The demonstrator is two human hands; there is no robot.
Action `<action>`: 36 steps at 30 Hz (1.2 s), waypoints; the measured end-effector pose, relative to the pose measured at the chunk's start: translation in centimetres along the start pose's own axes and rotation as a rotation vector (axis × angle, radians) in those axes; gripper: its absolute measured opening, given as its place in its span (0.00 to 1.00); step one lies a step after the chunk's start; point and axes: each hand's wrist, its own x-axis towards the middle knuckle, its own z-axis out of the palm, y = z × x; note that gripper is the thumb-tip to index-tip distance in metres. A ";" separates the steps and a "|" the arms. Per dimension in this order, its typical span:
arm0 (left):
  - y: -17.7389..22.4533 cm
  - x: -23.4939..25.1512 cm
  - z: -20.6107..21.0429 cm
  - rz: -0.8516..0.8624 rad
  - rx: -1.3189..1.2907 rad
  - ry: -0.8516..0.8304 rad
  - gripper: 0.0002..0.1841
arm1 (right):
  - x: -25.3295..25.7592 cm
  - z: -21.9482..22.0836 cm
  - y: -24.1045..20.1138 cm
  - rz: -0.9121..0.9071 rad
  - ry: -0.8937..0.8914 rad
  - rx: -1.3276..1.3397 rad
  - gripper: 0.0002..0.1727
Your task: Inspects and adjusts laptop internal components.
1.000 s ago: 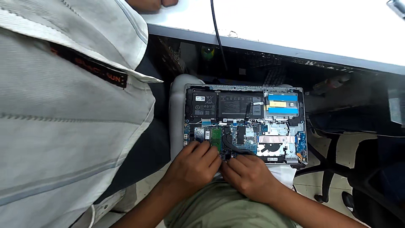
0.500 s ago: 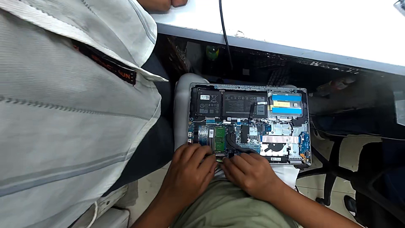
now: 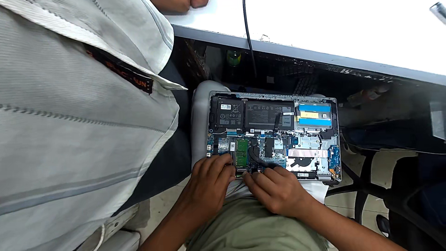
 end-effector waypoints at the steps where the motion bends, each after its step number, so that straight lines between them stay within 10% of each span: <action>1: 0.0 0.1 -0.1 0.000 -0.001 -0.010 0.13 | 0.0 0.0 0.2 -0.026 0.007 -0.008 0.12; 16: 0.1 0.4 -0.6 -0.047 -0.036 -0.071 0.14 | 0.0 0.7 0.4 -0.148 0.033 -0.108 0.14; 36: 0.7 0.4 0.5 -0.048 0.013 0.137 0.10 | -0.4 2.1 0.1 0.148 0.027 0.190 0.10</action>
